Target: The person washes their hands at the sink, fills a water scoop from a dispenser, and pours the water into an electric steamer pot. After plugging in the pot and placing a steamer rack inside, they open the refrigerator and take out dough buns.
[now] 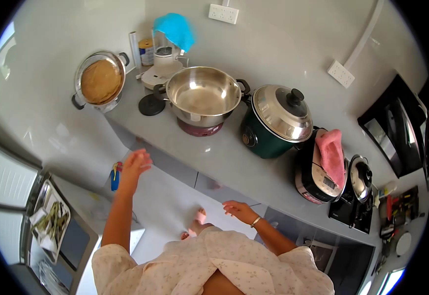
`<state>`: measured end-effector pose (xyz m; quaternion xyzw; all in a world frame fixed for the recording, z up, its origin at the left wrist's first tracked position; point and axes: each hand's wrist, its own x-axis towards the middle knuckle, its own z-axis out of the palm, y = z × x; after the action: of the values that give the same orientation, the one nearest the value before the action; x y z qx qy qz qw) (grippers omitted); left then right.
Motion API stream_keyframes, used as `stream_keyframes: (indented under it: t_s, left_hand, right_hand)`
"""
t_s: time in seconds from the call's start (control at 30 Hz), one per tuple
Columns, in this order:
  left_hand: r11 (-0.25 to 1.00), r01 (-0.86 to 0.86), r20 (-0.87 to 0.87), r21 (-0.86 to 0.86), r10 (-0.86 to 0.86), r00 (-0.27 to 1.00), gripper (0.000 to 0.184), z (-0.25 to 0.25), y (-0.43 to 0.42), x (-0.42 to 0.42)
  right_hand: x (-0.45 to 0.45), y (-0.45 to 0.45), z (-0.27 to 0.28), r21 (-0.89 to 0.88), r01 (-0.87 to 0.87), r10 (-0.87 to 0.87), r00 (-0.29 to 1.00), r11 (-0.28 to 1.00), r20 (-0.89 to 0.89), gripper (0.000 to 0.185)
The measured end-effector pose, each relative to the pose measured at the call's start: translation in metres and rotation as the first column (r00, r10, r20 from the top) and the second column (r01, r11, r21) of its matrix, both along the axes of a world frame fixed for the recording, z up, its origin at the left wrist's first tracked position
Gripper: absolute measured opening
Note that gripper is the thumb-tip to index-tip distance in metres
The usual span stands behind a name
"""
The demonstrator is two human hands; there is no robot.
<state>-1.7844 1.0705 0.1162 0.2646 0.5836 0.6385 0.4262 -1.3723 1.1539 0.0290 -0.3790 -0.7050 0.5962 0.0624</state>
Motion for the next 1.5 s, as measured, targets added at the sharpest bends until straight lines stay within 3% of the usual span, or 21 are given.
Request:
stream_keyframes:
  t_s: [0.17, 0.4, 0.5, 0.57, 0.6, 0.63, 0.7, 0.73, 0.77, 0.83, 0.9, 0.93, 0.97, 1.0, 1.23, 1.33, 1.5]
  left_hand:
    - [0.996, -0.070, 0.015, 0.054, 0.069, 0.998, 0.051, 0.006, 0.101, -0.047]
    - [1.000, 0.001, 0.089, -0.007, 0.000, 0.996, 0.058, 0.002, 0.203, -0.109]
    - [0.993, 0.117, 0.262, -0.007, -0.111, 0.959, 0.050, 0.008, 0.236, -0.128]
    - [0.953, 0.301, 0.431, -0.043, -0.254, 0.866, 0.040, 0.021, 0.259, -0.139]
    - [0.958, 0.247, 0.484, -0.143, -0.150, 0.862, 0.033, 0.037, 0.265, -0.134]
    - [0.947, 0.284, 0.481, -0.150, -0.181, 0.858, 0.033, 0.040, 0.272, -0.136]
    - [0.923, 0.373, 0.713, 0.092, -0.322, 0.622, 0.027, 0.023, 0.289, -0.147]
    - [0.945, 0.326, 0.803, 0.001, -0.195, 0.563, 0.027, 0.024, 0.291, -0.141]
    - [0.926, 0.371, 0.880, 0.060, -0.225, 0.419, 0.029, 0.017, 0.296, -0.142]
    - [0.890, 0.439, 0.925, 0.120, -0.260, 0.276, 0.033, 0.005, 0.299, -0.139]
    - [0.829, 0.509, 0.883, 0.231, -0.399, 0.249, 0.038, -0.001, 0.304, -0.143]
    - [0.853, 0.496, 0.882, 0.160, -0.349, 0.315, 0.042, 0.002, 0.304, -0.141]
    - [0.838, 0.521, 0.882, 0.163, -0.361, 0.304, 0.042, 0.015, 0.306, -0.143]
    - [0.838, 0.517, 0.856, 0.174, -0.388, 0.341, 0.042, 0.014, 0.304, -0.144]
    - [0.790, 0.557, 0.760, 0.256, -0.520, 0.390, 0.041, 0.046, 0.271, -0.164]
    - [0.755, 0.585, 0.637, 0.297, -0.613, 0.467, 0.043, 0.072, 0.244, -0.164]
    - [0.642, 0.703, 0.447, 0.306, -0.749, 0.489, 0.040, 0.115, 0.190, -0.147]
  right_hand:
    - [-0.040, 0.067, -0.008, -0.102, 0.074, -0.084, 0.991, 0.992, -0.101, 0.032]
    - [-0.117, 0.140, 0.026, -0.305, 0.347, -0.422, 0.876, 0.887, -0.231, 0.050]
    - [-0.150, 0.164, 0.066, -0.425, 0.438, -0.575, 0.770, 0.792, -0.278, 0.061]
    - [-0.170, 0.178, 0.087, -0.498, 0.498, -0.679, 0.672, 0.710, -0.296, 0.066]
    - [-0.181, 0.183, 0.100, -0.555, 0.510, -0.720, 0.642, 0.657, -0.264, 0.065]
    - [-0.193, 0.185, 0.112, -0.607, 0.518, -0.758, 0.609, 0.602, -0.232, 0.064]
    - [-0.218, 0.179, 0.113, -0.585, 0.588, -0.799, 0.571, 0.559, -0.189, 0.062]
    - [-0.230, 0.176, 0.108, -0.560, 0.635, -0.814, 0.565, 0.532, -0.133, 0.061]
    - [-0.240, 0.177, 0.109, -0.555, 0.658, -0.833, 0.539, 0.510, -0.127, 0.061]
    - [-0.258, 0.173, 0.103, -0.568, 0.721, -0.896, 0.438, 0.395, -0.067, 0.063]
    - [-0.264, 0.176, 0.101, -0.582, 0.746, -0.932, 0.356, 0.325, -0.064, 0.055]
    - [-0.263, 0.177, 0.098, -0.583, 0.731, -0.927, 0.356, 0.355, -0.117, 0.051]
    - [-0.265, 0.177, 0.107, -0.578, 0.716, -0.917, 0.355, 0.391, -0.180, 0.047]
    - [-0.269, 0.171, 0.104, -0.591, 0.739, -0.945, 0.290, 0.323, -0.153, 0.041]
    - [-0.304, 0.115, 0.111, -0.660, 0.696, -0.957, 0.156, 0.282, -0.245, 0.039]
    - [-0.311, 0.085, 0.104, -0.745, 0.617, -0.962, 0.080, 0.255, -0.262, 0.036]
    - [-0.313, 0.034, 0.074, -0.841, 0.462, -0.939, -0.047, 0.282, -0.341, 0.037]
